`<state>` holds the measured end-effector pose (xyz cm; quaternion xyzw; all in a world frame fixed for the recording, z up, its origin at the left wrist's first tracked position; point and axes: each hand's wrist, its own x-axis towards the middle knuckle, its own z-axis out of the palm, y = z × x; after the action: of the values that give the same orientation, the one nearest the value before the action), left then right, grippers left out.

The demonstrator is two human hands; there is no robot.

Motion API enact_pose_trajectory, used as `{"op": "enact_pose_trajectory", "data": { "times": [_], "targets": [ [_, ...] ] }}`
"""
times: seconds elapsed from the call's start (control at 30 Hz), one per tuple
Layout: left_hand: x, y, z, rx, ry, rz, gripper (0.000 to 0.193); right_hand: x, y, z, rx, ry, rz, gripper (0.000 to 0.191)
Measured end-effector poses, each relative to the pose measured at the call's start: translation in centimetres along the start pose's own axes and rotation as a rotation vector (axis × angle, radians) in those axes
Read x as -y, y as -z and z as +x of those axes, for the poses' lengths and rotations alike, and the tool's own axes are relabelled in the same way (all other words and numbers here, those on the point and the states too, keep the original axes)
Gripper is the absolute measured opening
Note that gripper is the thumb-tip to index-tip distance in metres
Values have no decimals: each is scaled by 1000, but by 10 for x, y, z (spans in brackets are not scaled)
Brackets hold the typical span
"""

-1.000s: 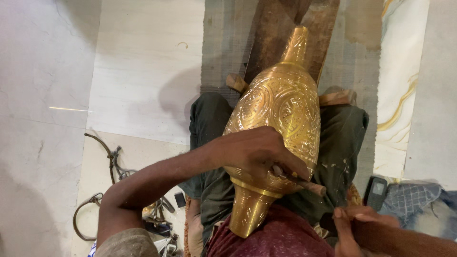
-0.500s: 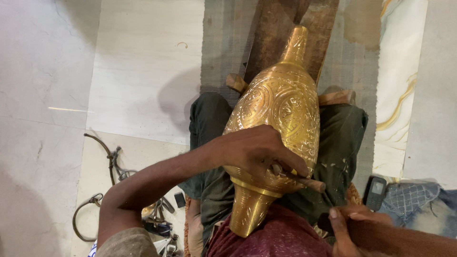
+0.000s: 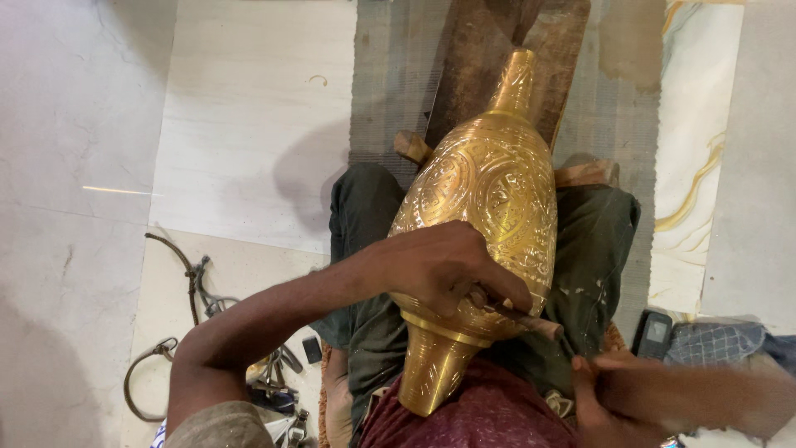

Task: The person uses a metal chisel and a wooden mallet to carve decorative patterns into the surface of a brass vessel. They repeatedly strike the chisel to create fine lines and motifs on the curved body of the vessel.

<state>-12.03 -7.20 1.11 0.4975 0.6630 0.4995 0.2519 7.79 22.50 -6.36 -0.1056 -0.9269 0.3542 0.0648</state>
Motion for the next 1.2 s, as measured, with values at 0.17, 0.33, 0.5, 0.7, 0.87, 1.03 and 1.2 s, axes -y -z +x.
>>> {"op": "enact_pose_trajectory", "data": {
  "times": [0.17, 0.33, 0.5, 0.7, 0.87, 1.03, 1.2],
  "targets": [
    [0, 2, 2, -23, -81, -11, 50, -45, -5, -20, -70, -108, 277, 26],
    [-1, -1, 4, 43, 161, -39, 58, -74, -10, -28, -55, -326, 232, 35],
    [1, -4, 1, -109, -132, -32, 45, -49, 6, -11, 157, -298, -57, 37],
    [-3, -4, -1, -36, 49, 26, 43, 3, 22, 8, 88, -188, 126, 33],
    [-3, -1, -4, -40, 20, 35, 54, -13, 17, 7, -20, -122, 347, 28],
    [3, -3, -2, -32, -13, -33, 47, -28, 14, -4, 8, -126, 250, 27],
    [4, -1, 1, -12, -7, -8, 51, -6, 18, 1, 57, -85, -56, 26]
  ]
}}
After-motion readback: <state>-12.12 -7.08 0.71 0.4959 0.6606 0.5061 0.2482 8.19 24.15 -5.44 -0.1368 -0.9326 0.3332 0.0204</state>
